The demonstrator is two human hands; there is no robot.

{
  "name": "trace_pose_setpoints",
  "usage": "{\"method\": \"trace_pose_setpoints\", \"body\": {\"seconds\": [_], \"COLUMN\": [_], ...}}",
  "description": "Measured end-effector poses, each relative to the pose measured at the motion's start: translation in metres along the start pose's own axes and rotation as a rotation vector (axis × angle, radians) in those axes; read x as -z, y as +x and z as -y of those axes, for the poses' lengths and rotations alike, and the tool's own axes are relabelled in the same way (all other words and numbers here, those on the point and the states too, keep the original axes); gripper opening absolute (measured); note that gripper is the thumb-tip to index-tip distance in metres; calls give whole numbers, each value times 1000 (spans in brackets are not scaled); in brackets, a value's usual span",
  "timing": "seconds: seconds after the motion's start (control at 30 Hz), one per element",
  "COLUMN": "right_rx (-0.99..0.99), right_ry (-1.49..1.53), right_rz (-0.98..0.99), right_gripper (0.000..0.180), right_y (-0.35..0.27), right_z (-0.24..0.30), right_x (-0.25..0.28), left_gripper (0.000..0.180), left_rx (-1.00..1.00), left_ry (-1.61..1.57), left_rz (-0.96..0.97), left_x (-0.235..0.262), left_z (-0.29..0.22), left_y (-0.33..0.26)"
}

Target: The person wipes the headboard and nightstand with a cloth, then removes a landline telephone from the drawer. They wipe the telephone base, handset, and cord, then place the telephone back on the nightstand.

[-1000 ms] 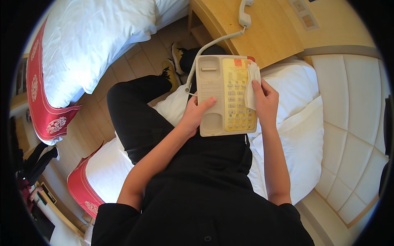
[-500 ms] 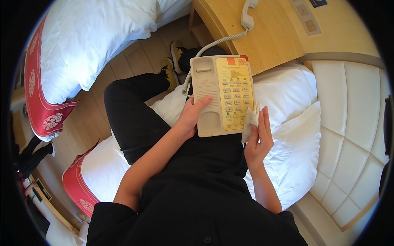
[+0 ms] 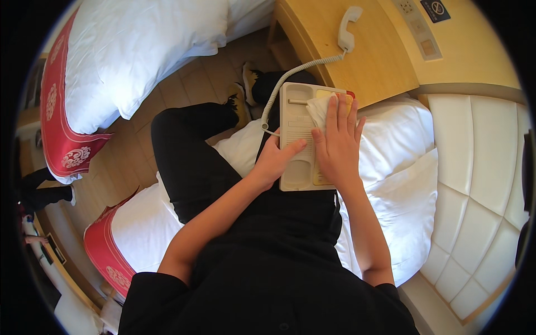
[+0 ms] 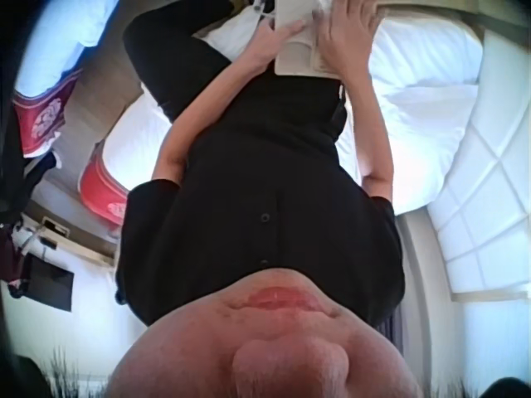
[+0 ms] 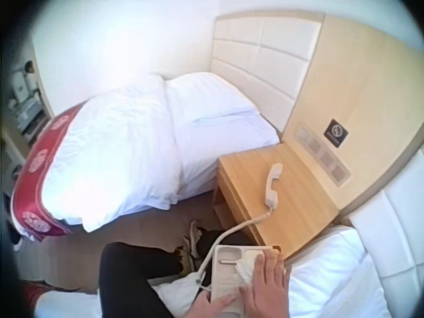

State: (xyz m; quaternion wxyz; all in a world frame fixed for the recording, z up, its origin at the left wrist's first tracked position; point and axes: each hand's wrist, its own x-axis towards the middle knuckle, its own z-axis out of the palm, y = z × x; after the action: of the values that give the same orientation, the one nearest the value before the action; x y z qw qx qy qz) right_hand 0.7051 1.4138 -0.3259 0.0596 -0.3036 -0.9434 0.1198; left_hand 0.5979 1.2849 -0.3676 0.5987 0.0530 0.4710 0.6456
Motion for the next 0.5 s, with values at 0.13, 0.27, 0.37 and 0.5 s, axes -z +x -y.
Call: {"method": "trace_pose_setpoints", "body": {"seconds": [0.13,0.27,0.37,0.5], "right_rx": [3,53,113,202], "right_ry": [78,115,126,61], "right_rz": [62,217,326,271], "right_gripper": [78,79,74,64], "right_y": [-17,-65,-87,-86], "right_z": [14,32,45,50], "right_x": [6,14,16,14], "left_gripper": [54,57,63,68], "left_rx": [53,113,44,106], "left_ry": [20,-88,-20,-44], "left_rz": [-82,-85,-21,13], "left_x": [0,7,7,4], "left_z": [-2,10,15,3], "left_y": [0,8,10,9]}}
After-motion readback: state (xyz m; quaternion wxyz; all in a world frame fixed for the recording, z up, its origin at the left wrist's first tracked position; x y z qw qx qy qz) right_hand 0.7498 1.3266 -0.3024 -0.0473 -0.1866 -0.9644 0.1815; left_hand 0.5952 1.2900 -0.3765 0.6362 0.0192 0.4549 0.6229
